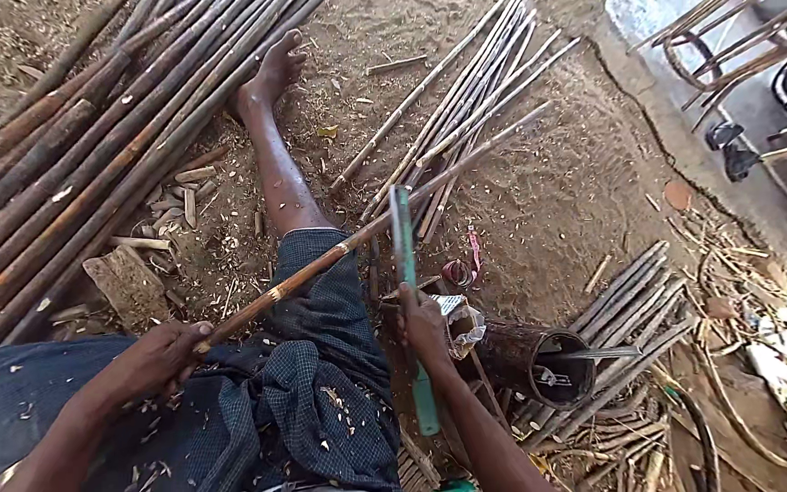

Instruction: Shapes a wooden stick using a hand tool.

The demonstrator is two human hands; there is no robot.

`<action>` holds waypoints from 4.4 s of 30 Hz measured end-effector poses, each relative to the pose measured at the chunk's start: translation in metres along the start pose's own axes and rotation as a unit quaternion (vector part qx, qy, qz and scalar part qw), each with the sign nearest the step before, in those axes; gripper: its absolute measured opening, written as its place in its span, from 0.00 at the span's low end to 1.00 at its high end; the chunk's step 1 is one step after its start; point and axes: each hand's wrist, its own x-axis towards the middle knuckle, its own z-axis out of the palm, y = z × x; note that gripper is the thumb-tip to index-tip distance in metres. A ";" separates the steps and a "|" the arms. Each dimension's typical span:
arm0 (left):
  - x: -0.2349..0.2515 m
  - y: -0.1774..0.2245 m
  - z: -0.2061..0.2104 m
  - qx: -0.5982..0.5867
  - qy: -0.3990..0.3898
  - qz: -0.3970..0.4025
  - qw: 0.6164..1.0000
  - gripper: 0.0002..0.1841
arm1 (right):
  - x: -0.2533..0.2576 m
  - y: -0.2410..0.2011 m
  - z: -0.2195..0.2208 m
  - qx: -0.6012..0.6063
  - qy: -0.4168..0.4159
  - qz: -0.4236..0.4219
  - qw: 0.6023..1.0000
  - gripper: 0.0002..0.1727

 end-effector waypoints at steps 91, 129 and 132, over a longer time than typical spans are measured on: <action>-0.009 -0.016 0.032 0.232 0.220 0.127 0.939 0.24 | -0.018 -0.020 -0.007 -0.125 -0.070 -0.023 0.989 0.31; -0.015 -0.015 0.061 0.279 0.396 0.196 0.853 0.37 | -0.036 -0.037 -0.008 -0.154 -0.156 -0.083 0.972 0.30; -0.017 -0.013 0.055 0.283 0.381 0.188 0.860 0.37 | 0.005 -0.017 -0.022 0.013 0.001 0.003 1.000 0.32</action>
